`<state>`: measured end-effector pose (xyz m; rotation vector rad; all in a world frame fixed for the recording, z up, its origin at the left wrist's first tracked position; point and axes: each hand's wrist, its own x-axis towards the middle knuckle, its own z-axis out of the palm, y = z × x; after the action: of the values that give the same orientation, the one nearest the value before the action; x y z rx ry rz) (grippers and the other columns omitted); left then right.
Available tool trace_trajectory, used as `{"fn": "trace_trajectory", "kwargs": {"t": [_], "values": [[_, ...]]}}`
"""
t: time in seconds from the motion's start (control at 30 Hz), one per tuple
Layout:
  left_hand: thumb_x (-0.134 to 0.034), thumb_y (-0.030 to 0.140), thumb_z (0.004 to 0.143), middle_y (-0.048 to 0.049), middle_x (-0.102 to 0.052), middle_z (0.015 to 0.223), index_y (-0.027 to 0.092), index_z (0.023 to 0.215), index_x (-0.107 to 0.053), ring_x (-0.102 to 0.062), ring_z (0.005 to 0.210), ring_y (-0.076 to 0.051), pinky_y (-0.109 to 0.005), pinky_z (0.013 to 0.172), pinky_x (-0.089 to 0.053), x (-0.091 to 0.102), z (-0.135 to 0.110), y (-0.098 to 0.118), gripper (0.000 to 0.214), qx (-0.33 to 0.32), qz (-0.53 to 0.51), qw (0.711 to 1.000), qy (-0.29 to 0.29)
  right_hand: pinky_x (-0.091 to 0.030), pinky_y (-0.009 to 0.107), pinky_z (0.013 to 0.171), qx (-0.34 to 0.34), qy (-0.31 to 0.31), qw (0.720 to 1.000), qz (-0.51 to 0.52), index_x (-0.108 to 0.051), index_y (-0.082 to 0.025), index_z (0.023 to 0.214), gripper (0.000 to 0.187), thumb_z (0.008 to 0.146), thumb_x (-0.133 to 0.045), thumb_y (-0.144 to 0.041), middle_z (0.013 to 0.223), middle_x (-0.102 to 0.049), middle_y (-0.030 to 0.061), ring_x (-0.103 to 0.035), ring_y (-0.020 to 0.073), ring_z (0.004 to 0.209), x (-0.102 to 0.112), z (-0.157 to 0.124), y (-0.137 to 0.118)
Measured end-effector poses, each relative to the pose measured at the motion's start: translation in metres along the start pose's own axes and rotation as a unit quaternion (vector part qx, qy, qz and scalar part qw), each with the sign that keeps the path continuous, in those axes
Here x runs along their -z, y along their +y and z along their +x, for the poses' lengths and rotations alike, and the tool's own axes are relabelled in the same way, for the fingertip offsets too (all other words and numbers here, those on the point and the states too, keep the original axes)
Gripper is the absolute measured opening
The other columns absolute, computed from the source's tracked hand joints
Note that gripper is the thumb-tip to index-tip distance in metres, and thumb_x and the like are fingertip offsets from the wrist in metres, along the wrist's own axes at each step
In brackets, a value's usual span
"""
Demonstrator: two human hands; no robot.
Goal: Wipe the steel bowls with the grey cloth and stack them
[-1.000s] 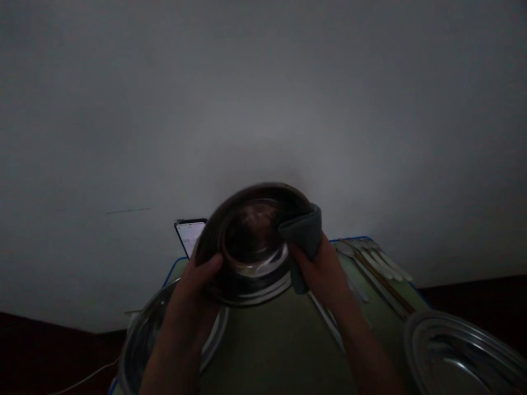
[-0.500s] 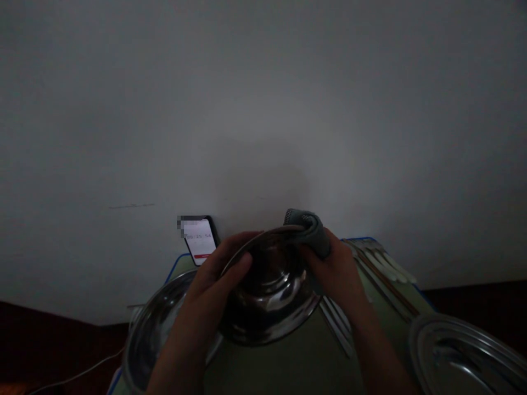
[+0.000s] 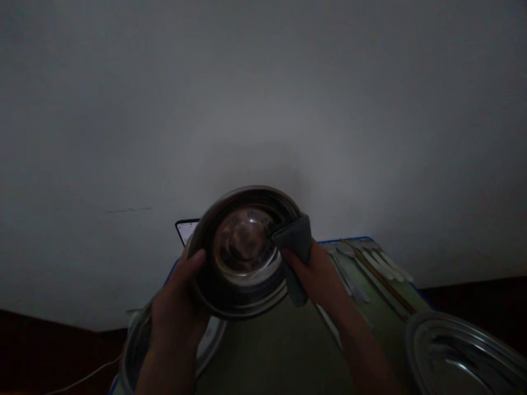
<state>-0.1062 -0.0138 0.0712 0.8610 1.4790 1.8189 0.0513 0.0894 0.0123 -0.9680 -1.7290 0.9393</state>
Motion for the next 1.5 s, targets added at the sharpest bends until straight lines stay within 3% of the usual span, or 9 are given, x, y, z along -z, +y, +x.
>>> {"fn": "trace_trajectory", "kwargs": {"t": [0.1, 0.33, 0.47, 0.7, 0.97, 1.1, 1.2, 1.37, 1.5], "values": [[-0.076, 0.037, 0.063, -0.0035, -0.072, 0.113, 0.029, 0.113, -0.068, -0.057, 0.118, -0.034, -0.044, 0.102, -0.044, 0.002, -0.001, -0.002, 0.052, 0.063, -0.015, 0.996, -0.053, -0.049, 0.032, 0.075, 0.0, -0.006, 0.999, -0.038, -0.062, -0.019, 0.103, 0.024, 0.081, -0.059, -0.028, 0.098, -0.072, 0.0082, -0.067, 0.0226, 0.087, 0.016, 0.004, 0.0], [-0.075, 0.049, 0.067, -0.0032, -0.069, 0.12, 0.031, 0.11, -0.07, -0.053, 0.123, -0.033, -0.044, 0.107, -0.038, -0.006, -0.007, -0.003, 0.046, 0.052, 0.016, 0.991, -0.121, -0.042, 0.028, 0.058, 0.018, 0.079, 0.992, -0.098, -0.064, -0.018, 0.084, 0.022, 0.078, -0.063, -0.039, 0.072, -0.068, 0.0039, -0.06, 0.0198, 0.065, 0.022, 0.006, -0.006], [-0.065, 0.053, 0.074, -0.0032, -0.071, 0.117, 0.029, 0.114, -0.066, -0.056, 0.121, -0.031, -0.04, 0.098, -0.049, -0.008, -0.004, -0.015, 0.047, 0.006, -0.029, 0.999, -0.031, -0.043, 0.029, 0.056, -0.044, 0.094, 0.994, -0.042, -0.067, -0.017, 0.076, 0.039, 0.081, -0.056, -0.054, 0.068, -0.069, 0.0055, -0.062, 0.021, 0.063, 0.009, 0.004, -0.006], [-0.075, 0.02, 0.062, 0.003, -0.069, 0.118, 0.031, 0.102, -0.068, -0.044, 0.134, -0.028, -0.033, 0.1, -0.048, -0.004, -0.006, -0.036, 0.042, -0.109, 0.028, 0.985, 0.129, -0.047, 0.027, 0.06, -0.09, -0.093, 0.991, 0.027, -0.068, -0.015, 0.079, 0.04, 0.086, -0.049, -0.05, 0.076, -0.073, 0.0071, -0.068, 0.0216, 0.075, -0.009, -0.004, -0.009], [-0.07, 0.029, 0.07, -0.001, -0.07, 0.119, 0.028, 0.108, -0.07, -0.059, 0.117, -0.028, -0.038, 0.101, -0.046, -0.005, 0.004, -0.002, 0.038, 0.021, -0.06, 0.997, -0.05, -0.049, 0.029, 0.07, 0.006, -0.037, 0.998, -0.058, -0.065, -0.019, 0.1, 0.023, 0.082, -0.056, -0.029, 0.092, -0.074, 0.0071, -0.068, 0.0216, 0.083, 0.027, 0.005, -0.006], [-0.07, 0.038, 0.076, -0.0045, -0.066, 0.127, 0.029, 0.112, -0.069, -0.06, 0.115, -0.028, -0.038, 0.099, -0.045, 0.001, 0.006, -0.008, 0.037, 0.035, 0.075, 0.985, -0.154, -0.043, 0.026, 0.063, 0.058, -0.1, 0.988, -0.1, -0.063, -0.02, 0.09, 0.013, 0.08, -0.053, -0.018, 0.077, -0.071, 0.0021, -0.063, 0.0176, 0.069, 0.024, 0.004, -0.009], [-0.069, 0.041, 0.078, -0.0033, -0.07, 0.119, 0.03, 0.112, -0.068, -0.063, 0.109, -0.026, -0.036, 0.095, -0.048, 0.002, 0.007, -0.013, 0.036, 0.044, 0.135, 0.967, -0.21, -0.042, 0.025, 0.062, 0.079, -0.051, 0.991, -0.096, -0.062, -0.021, 0.089, 0.015, 0.078, -0.055, -0.015, 0.074, -0.07, -0.0002, -0.062, 0.0158, 0.067, 0.019, 0.002, -0.01], [-0.069, 0.039, 0.077, -0.0024, -0.071, 0.118, 0.032, 0.117, -0.067, -0.06, 0.115, -0.027, -0.039, 0.101, -0.044, 0.001, 0.006, -0.012, 0.04, 0.06, 0.114, 0.973, -0.189, -0.042, 0.024, 0.058, 0.056, 0.049, 0.994, -0.077, -0.061, -0.021, 0.084, 0.008, 0.078, -0.06, -0.024, 0.068, -0.067, -0.0018, -0.06, 0.0154, 0.062, 0.017, 0.002, -0.004], [-0.07, 0.042, 0.075, -0.005, -0.071, 0.118, 0.028, 0.117, -0.068, -0.058, 0.119, -0.03, -0.045, 0.107, -0.037, -0.004, 0.006, -0.011, 0.044, 0.061, 0.083, 0.984, -0.147, -0.047, 0.029, 0.067, 0.037, -0.004, 0.998, -0.051, -0.062, -0.019, 0.095, 0.019, 0.084, -0.054, -0.031, 0.082, -0.072, 0.0033, -0.065, 0.0201, 0.076, 0.019, 0.006, 0.003]]}}
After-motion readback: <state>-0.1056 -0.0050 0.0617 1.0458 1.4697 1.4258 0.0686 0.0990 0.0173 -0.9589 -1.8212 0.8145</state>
